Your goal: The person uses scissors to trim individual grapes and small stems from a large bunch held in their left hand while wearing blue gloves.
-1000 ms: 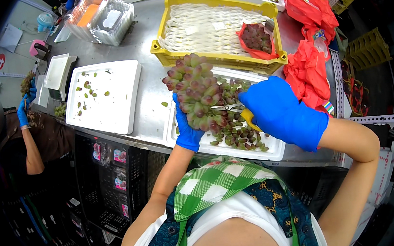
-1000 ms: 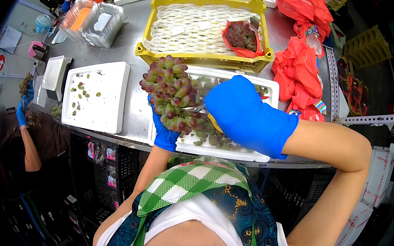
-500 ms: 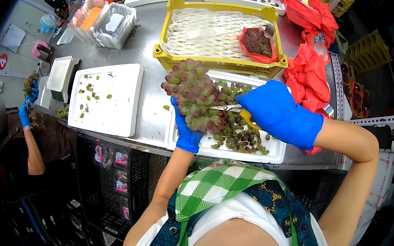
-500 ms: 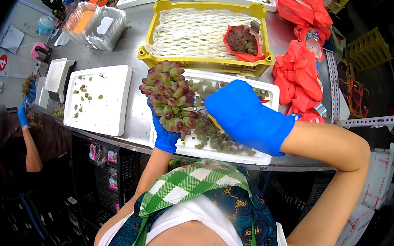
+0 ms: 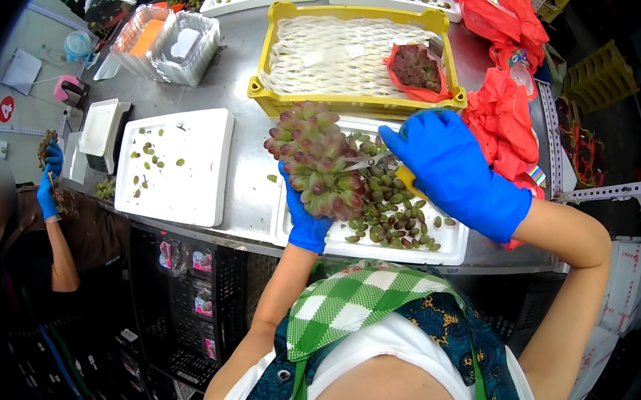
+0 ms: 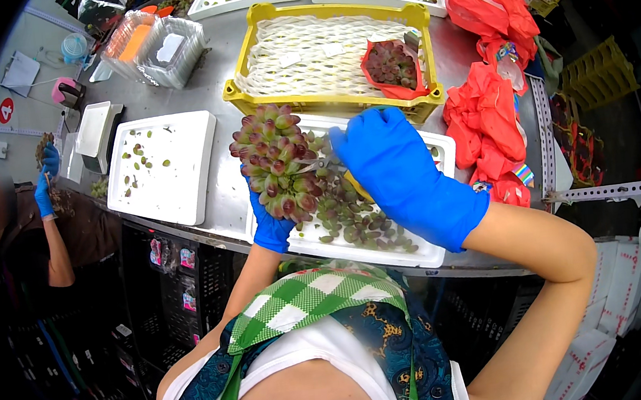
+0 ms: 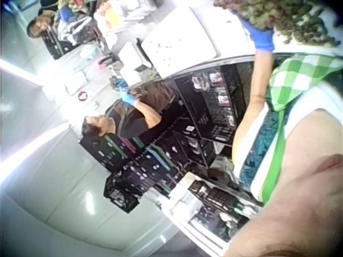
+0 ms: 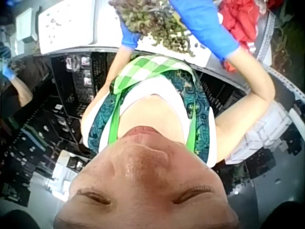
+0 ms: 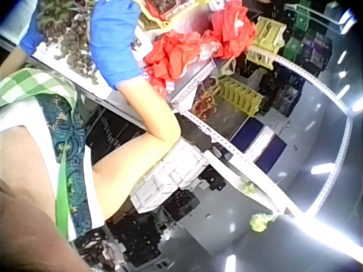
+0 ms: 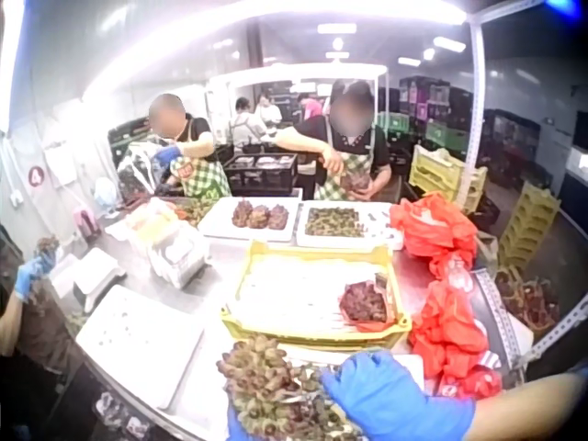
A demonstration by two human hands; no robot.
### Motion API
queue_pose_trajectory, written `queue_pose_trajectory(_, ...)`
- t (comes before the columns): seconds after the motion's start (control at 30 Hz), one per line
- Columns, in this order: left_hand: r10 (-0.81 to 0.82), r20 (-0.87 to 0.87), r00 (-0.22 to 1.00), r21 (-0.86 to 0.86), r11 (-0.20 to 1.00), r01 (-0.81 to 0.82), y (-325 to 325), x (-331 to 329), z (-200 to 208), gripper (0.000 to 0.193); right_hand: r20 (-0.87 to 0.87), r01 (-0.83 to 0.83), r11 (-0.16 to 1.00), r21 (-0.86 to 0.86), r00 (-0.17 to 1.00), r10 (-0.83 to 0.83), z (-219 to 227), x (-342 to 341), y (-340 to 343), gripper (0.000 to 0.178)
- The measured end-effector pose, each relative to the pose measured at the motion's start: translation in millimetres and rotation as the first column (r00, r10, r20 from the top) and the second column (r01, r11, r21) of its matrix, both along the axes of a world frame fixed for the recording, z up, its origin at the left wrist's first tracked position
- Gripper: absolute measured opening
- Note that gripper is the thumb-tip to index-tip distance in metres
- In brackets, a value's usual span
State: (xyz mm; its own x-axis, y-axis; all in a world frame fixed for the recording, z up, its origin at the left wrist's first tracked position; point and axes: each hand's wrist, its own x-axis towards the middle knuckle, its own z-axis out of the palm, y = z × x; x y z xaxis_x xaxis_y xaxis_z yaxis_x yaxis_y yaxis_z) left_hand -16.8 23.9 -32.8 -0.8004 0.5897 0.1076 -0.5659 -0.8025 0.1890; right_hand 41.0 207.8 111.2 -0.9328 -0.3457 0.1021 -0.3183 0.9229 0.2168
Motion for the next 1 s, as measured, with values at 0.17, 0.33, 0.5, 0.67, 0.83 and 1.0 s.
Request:
queue_pose_trajectory(0.17,0.008,-0.003,1.000,-0.026,1.000,-0.009,-1,1,-4,0.055,-0.086,-0.031,0.999,0.003,0.996,0.032,-1,4,6,0.026)
queue_pose_trajectory(0.33,-0.006,0.057,0.998,0.127,0.992,-0.001,-6,3,-10,0.054,0.078,0.236,0.961,0.145,0.966,-0.248,15,12,18,0.060)
queue_pose_trajectory(0.5,0.020,-0.460,0.888,-0.535,0.792,-0.295,-13,5,-7,0.050,-0.027,-0.011,0.997,-0.082,1.000,0.008,17,9,-4,0.052)
queue_pose_trajectory(0.67,0.047,-0.261,0.964,-0.194,0.976,-0.100,-6,3,-1,0.052,-0.123,-0.053,0.996,0.075,0.990,0.062,5,2,-14,0.043)
queue_pose_trajectory(0.83,0.045,0.032,0.999,-0.149,0.988,-0.039,-5,9,7,0.052,-0.090,-0.103,0.991,0.081,0.990,0.111,5,-4,-18,0.042)
queue_pose_trajectory(1.0,0.059,-0.280,0.958,-0.522,0.829,-0.203,-5,9,1,0.052,-0.062,-0.101,0.991,0.093,0.992,0.107,3,-3,-18,0.047)
